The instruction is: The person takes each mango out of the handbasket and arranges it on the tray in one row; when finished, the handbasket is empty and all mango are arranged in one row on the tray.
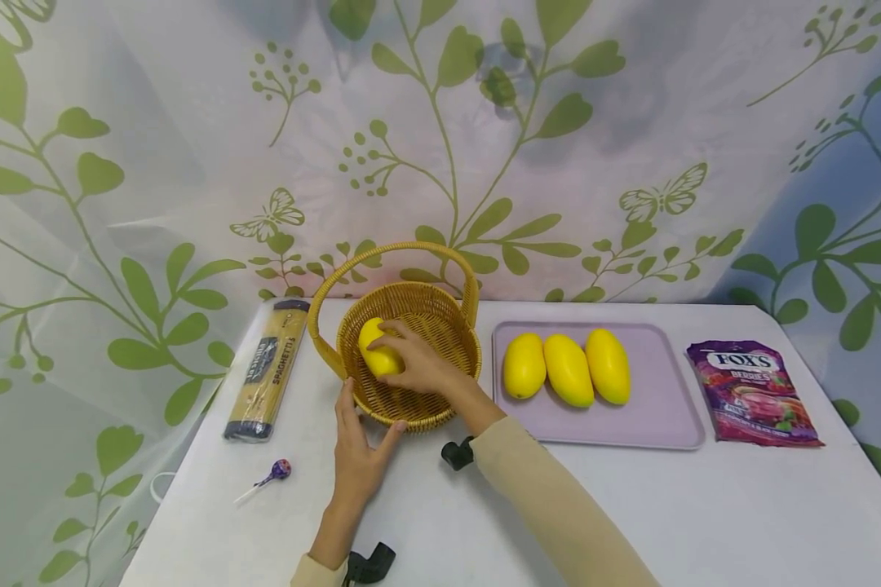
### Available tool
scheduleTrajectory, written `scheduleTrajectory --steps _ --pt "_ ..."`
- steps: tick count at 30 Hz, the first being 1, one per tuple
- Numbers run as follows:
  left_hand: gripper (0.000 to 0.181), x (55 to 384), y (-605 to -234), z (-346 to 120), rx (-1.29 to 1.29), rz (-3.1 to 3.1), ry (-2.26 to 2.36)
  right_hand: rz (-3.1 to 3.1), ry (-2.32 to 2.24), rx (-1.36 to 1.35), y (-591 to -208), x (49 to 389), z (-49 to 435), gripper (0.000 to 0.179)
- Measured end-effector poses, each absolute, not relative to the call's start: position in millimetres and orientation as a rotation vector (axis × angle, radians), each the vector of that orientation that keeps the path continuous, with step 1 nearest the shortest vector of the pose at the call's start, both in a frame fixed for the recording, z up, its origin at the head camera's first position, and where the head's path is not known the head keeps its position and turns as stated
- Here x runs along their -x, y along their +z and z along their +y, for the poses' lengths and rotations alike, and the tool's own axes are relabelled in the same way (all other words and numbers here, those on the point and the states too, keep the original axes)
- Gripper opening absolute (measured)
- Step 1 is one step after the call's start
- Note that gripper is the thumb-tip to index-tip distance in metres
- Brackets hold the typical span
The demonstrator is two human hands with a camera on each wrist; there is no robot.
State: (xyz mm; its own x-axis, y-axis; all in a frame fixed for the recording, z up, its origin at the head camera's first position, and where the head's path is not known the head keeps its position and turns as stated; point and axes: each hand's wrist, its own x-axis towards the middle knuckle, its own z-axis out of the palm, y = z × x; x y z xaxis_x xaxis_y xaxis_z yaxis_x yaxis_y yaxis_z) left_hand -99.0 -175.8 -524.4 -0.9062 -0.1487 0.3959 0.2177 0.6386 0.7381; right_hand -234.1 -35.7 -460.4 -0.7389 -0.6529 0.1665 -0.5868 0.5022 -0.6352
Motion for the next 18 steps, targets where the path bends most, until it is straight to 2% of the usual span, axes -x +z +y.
scheduleTrajectory --steps 8,18 --pt "0.1 100 -525 -176 0.047 -2.432 -1.173 2.708 -1.059 1.138 -452 228 -21 0.049" --pt "0.1 100 -526 -176 0.076 -2.424 -1.166 2.806 -1.241 1.208 -445 201 21 0.046"
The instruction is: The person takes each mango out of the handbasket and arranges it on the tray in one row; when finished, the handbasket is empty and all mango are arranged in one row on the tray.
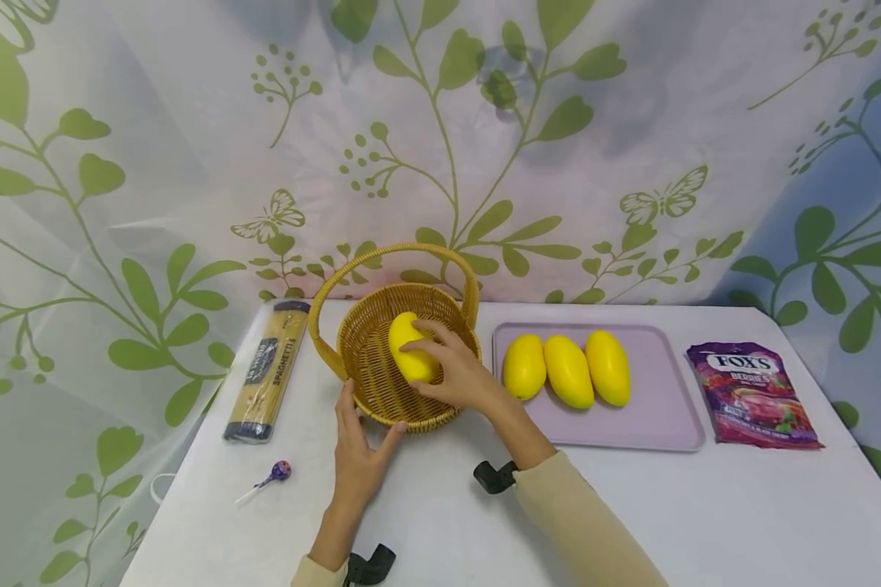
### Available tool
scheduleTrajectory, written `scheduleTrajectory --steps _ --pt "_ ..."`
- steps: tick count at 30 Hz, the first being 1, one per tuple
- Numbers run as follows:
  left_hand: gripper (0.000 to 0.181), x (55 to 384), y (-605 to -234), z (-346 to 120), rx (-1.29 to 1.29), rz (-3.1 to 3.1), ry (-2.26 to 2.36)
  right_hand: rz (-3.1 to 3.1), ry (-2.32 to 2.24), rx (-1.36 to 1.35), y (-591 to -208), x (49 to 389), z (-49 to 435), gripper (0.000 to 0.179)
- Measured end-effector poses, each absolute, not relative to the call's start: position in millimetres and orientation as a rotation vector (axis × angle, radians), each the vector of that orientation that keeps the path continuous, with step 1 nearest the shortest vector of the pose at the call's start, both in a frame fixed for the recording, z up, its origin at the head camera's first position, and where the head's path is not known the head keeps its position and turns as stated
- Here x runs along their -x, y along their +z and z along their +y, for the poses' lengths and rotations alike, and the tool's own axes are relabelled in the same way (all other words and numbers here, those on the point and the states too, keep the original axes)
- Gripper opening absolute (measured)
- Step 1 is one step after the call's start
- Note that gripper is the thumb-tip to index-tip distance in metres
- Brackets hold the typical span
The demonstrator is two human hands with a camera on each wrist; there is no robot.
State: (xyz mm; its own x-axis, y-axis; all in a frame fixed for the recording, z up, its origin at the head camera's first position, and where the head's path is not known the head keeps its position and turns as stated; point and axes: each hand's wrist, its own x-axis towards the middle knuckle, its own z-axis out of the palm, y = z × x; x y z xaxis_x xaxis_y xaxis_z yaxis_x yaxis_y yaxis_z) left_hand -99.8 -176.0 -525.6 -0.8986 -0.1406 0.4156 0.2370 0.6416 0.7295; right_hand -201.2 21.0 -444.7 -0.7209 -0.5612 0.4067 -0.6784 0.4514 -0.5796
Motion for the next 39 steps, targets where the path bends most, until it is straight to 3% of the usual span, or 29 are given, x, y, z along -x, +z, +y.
scheduleTrajectory --steps 21,39 --pt "0.102 98 -525 -175 0.074 -2.406 -1.218 -2.448 1.054 -0.93 -426 158 135 0.051" --pt "0.1 100 -527 -176 0.083 -2.412 -1.19 -2.547 0.959 -0.421 -445 151 272 0.056"
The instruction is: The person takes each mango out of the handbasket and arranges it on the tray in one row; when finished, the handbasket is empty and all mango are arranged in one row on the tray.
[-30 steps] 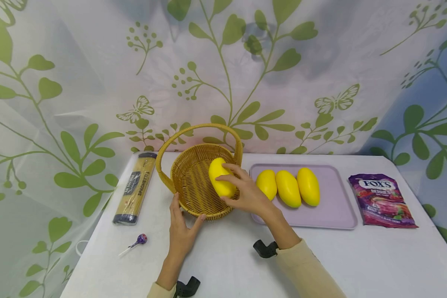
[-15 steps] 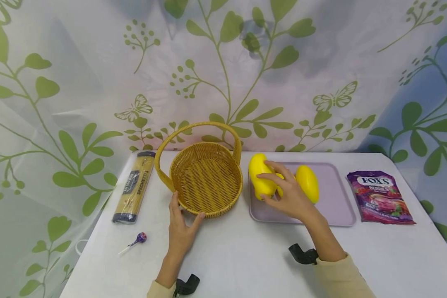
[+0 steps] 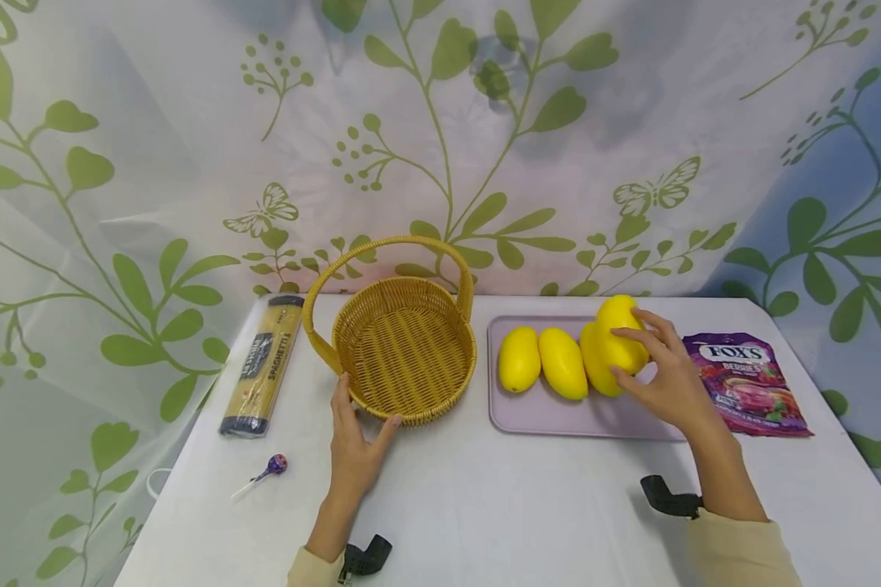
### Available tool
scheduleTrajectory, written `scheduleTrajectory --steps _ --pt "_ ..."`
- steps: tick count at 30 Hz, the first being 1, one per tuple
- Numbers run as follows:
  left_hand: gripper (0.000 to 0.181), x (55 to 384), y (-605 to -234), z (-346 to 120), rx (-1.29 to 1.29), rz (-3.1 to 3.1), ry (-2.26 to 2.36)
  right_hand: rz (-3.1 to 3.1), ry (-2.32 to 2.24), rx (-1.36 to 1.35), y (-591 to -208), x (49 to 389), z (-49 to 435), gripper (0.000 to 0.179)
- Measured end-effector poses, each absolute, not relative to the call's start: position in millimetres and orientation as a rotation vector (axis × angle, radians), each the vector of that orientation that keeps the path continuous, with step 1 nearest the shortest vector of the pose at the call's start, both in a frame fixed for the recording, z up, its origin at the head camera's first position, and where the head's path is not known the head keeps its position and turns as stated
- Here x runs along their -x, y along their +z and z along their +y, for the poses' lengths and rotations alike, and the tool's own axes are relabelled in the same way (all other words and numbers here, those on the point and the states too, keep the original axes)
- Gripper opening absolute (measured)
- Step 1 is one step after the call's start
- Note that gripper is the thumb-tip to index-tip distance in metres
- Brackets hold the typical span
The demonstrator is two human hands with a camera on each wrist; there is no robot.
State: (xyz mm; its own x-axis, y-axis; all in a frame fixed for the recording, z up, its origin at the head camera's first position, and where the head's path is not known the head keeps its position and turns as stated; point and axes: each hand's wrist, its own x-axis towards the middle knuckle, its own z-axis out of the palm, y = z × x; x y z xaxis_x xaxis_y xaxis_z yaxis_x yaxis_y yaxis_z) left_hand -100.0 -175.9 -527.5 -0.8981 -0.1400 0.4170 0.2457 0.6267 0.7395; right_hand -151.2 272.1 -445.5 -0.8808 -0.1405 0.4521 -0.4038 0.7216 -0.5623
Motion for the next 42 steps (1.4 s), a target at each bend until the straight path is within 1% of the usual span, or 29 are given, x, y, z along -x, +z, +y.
scheduleTrajectory --steps 3,7,14,28,36,42 --pt "0.1 100 -527 -176 0.079 -2.412 -1.189 -2.597 0.972 -0.341 -449 149 287 0.054" --pt "0.1 101 -525 -176 0.085 -2.412 -1.196 -2.623 0.973 -0.299 -458 147 301 0.053" --pt "0.1 101 -525 -176 0.088 -2.416 -1.198 -2.737 1.0 -0.233 -472 146 315 0.051" --pt "0.099 101 -524 -175 0.084 -2.417 -1.217 -2.822 1.023 -0.276 -483 149 321 0.051" --pt "0.1 101 -525 -175 0.076 -2.416 -1.217 -2.825 1.03 -0.283 -484 149 321 0.06" --pt "0.1 100 -525 -176 0.082 -2.418 -1.211 -2.842 1.012 -0.287 -484 147 321 0.058"
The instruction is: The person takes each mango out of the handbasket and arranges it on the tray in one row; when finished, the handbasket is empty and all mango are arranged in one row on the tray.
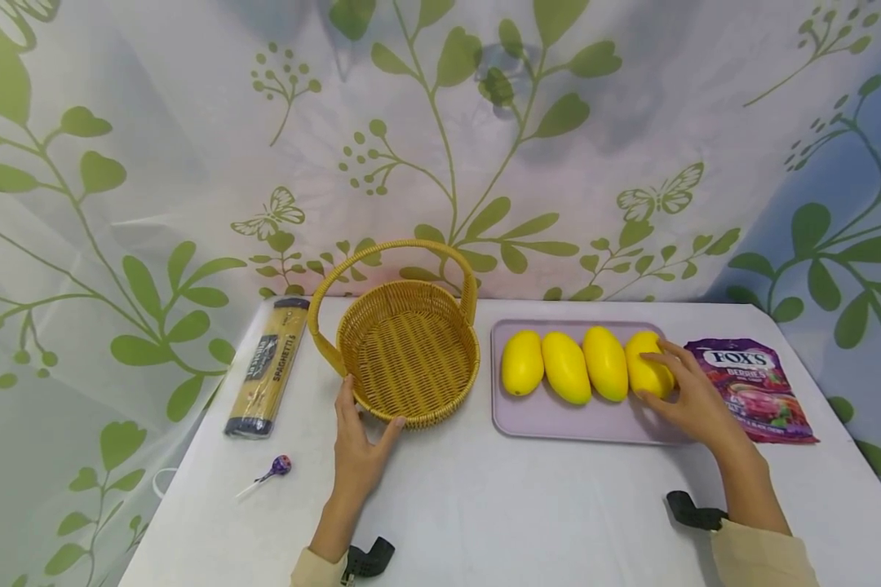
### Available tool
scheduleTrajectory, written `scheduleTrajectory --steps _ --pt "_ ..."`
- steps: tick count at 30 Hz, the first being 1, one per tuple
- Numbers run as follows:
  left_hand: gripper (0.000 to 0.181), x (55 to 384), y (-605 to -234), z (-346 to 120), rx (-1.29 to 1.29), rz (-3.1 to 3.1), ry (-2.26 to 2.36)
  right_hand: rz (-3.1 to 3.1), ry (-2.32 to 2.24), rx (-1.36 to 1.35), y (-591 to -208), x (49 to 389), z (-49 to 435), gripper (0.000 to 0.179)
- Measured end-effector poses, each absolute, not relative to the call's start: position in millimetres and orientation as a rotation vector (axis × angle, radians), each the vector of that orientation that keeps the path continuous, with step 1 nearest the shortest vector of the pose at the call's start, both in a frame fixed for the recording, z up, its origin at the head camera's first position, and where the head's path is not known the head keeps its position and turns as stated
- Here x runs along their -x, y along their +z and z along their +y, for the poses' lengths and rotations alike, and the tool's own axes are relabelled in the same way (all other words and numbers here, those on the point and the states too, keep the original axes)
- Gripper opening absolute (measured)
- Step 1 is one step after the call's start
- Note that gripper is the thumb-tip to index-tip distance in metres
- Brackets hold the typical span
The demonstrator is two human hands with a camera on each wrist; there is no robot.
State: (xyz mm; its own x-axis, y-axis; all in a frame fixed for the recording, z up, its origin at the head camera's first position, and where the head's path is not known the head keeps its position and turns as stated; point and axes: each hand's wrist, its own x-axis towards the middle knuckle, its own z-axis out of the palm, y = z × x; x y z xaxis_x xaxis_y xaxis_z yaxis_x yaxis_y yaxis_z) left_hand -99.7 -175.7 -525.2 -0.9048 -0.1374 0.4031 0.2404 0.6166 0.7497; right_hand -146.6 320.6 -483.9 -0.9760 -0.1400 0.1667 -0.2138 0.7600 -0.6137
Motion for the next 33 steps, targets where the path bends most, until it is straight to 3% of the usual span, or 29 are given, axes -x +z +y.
scheduleTrajectory --steps 19,25,33 --pt "0.101 102 -524 -173 0.059 -2.44 -1.195 -2.899 0.979 -0.282 -479 145 317 0.069" --pt "0.096 94 -512 -174 0.01 -2.548 -1.142 -2.813 0.893 -0.313 -473 114 295 0.071" --pt "0.077 63 -487 -179 0.191 -2.654 -0.672 -2.733 0.662 -0.453 -477 61 258 0.07"
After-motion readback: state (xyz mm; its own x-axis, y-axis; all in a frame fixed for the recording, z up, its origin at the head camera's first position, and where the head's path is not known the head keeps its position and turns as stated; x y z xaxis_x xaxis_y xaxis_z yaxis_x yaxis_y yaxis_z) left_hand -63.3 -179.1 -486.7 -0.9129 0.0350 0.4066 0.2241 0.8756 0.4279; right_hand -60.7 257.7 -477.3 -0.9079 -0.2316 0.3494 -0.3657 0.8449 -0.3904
